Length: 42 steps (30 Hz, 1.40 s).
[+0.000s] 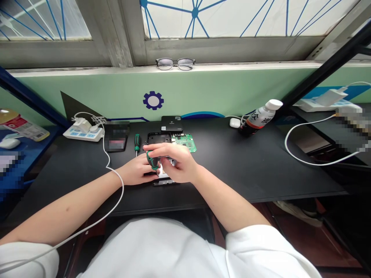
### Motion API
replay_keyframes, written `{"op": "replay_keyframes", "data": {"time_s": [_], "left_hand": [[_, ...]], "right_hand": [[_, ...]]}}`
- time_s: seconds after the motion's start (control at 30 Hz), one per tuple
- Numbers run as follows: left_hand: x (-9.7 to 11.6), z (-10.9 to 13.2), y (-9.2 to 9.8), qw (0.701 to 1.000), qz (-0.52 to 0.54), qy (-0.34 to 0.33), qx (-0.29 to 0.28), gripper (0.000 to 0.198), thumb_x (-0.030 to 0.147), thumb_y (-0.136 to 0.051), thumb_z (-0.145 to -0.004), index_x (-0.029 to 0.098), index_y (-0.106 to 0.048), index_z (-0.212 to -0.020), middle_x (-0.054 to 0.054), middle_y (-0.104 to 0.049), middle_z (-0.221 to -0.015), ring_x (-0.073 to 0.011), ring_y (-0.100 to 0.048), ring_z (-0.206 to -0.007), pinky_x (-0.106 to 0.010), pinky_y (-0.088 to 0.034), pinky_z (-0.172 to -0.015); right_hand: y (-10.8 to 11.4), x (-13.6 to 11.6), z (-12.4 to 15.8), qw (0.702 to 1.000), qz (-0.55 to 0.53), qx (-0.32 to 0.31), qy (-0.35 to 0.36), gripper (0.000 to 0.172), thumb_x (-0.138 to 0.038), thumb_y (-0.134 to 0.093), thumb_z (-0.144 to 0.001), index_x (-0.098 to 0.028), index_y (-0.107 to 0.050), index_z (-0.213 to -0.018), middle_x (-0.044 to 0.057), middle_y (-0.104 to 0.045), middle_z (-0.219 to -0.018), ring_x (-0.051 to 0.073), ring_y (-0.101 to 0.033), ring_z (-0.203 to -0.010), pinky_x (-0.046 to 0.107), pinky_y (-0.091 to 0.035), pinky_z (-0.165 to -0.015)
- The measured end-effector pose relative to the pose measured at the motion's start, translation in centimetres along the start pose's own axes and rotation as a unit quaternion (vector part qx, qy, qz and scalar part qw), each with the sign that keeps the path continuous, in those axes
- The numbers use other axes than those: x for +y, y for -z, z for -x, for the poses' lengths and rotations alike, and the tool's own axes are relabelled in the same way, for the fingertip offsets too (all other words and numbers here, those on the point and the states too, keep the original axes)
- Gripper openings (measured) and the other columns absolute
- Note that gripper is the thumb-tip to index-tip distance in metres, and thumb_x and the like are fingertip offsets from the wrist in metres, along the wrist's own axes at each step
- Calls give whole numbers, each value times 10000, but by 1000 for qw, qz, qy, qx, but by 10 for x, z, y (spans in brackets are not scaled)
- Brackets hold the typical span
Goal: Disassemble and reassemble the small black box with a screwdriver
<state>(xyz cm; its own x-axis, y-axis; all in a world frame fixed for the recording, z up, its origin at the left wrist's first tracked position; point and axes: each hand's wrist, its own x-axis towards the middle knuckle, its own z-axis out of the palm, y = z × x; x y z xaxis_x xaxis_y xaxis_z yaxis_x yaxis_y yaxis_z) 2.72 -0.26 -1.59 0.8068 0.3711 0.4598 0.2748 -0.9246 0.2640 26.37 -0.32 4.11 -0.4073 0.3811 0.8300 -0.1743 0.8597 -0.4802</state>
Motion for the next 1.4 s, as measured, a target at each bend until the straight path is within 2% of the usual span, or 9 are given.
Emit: {"op": "replay_keyframes", "data": {"time_s": [0.13, 0.27, 0.43, 0.6, 0.83, 0.93, 1.07, 1.27, 1.4], "left_hand": [[2, -2, 3, 1000, 3, -12, 12, 117, 272, -678, -1045, 210, -756, -985, -83, -760, -998, -230, -718, -992, -395, -584, -938], [4, -4, 3, 1000, -2, -6, 1, 113, 255, -679, -1040, 214, -750, -962, -74, -756, -960, -233, -717, -994, -381, -577, -911], [2, -3, 1, 1000, -11, -4, -2, 166, 309, -659, -1061, 211, -754, -967, -79, -767, -1006, -220, -710, -953, -385, -572, -917], [1, -2, 0, 1000, -21, 9, -17, 184, 346, -675, -1062, 215, -761, -965, -85, -767, -1028, -224, -711, -958, -375, -560, -905], [2, -2, -2, 999, -32, -10, 5, 217, 351, -652, -1079, 204, -750, -954, -70, -748, -964, -204, -693, -893, -343, -537, -852], [0, -1, -1, 1000, -28, -4, 4, 211, 359, -669, -1070, 207, -749, -949, -66, -734, -952, -202, -686, -896, -344, -536, -862], [-2, 2, 3, 999, -27, 17, -13, 157, 369, -717, -1029, 220, -757, -1004, -83, -751, -1026, -248, -682, -1033, -407, -546, -980], [-6, 3, 5, 996, -41, 75, -31, 371, 469, -789, -943, 214, -737, -1207, -169, -698, -1381, -406, -516, -1437, -581, -487, -1159], [-8, 4, 1, 994, -30, 100, -45, 441, 485, -823, -907, 197, -724, -1226, -195, -657, -1458, -443, -458, -1504, -637, -462, -1189]], "right_hand": [[-6, 6, 7, 994, -78, 31, -68, 388, -233, -888, -888, -238, -580, -1123, 150, -822, -1302, 261, -863, -1032, 398, -741, -851], [-11, 7, 12, 981, -131, 24, -141, 369, -261, -797, -979, -274, -481, -1168, 143, -800, -1358, 246, -840, -1132, 440, -725, -940], [-4, 5, 6, 996, -56, -18, -65, 272, -184, -588, -1067, -259, -618, -1326, 153, -699, -1472, 254, -742, -1310, 466, -675, -1041], [3, 2, -2, 996, 84, 29, -22, 338, -96, -547, -1025, -274, -736, -1241, 89, -675, -1156, 207, -714, -1042, 362, -663, -797], [-1, 5, -2, 999, 8, 33, 4, 183, -219, -725, -997, -246, -703, -1177, 92, -795, -1086, 235, -786, -999, 406, -670, -847], [-4, 8, 2, 998, -24, 46, -35, 341, -270, -880, -898, -255, -661, -1159, 52, -801, -1009, 238, -824, -983, 388, -686, -843], [-6, 7, 6, 994, -49, 43, -86, 301, -276, -761, -993, -249, -620, -1258, 89, -807, -1127, 236, -828, -1054, 392, -697, -868], [-1, 4, 3, 999, 16, 1, -44, 299, -242, -506, -1094, -279, -692, -1326, 132, -735, -1314, 246, -749, -1160, 442, -668, -921], [0, 2, 0, 997, 66, 30, -32, 378, -144, -495, -1074, -311, -769, -1275, 81, -625, -1130, 187, -682, -977, 342, -621, -744]]}}
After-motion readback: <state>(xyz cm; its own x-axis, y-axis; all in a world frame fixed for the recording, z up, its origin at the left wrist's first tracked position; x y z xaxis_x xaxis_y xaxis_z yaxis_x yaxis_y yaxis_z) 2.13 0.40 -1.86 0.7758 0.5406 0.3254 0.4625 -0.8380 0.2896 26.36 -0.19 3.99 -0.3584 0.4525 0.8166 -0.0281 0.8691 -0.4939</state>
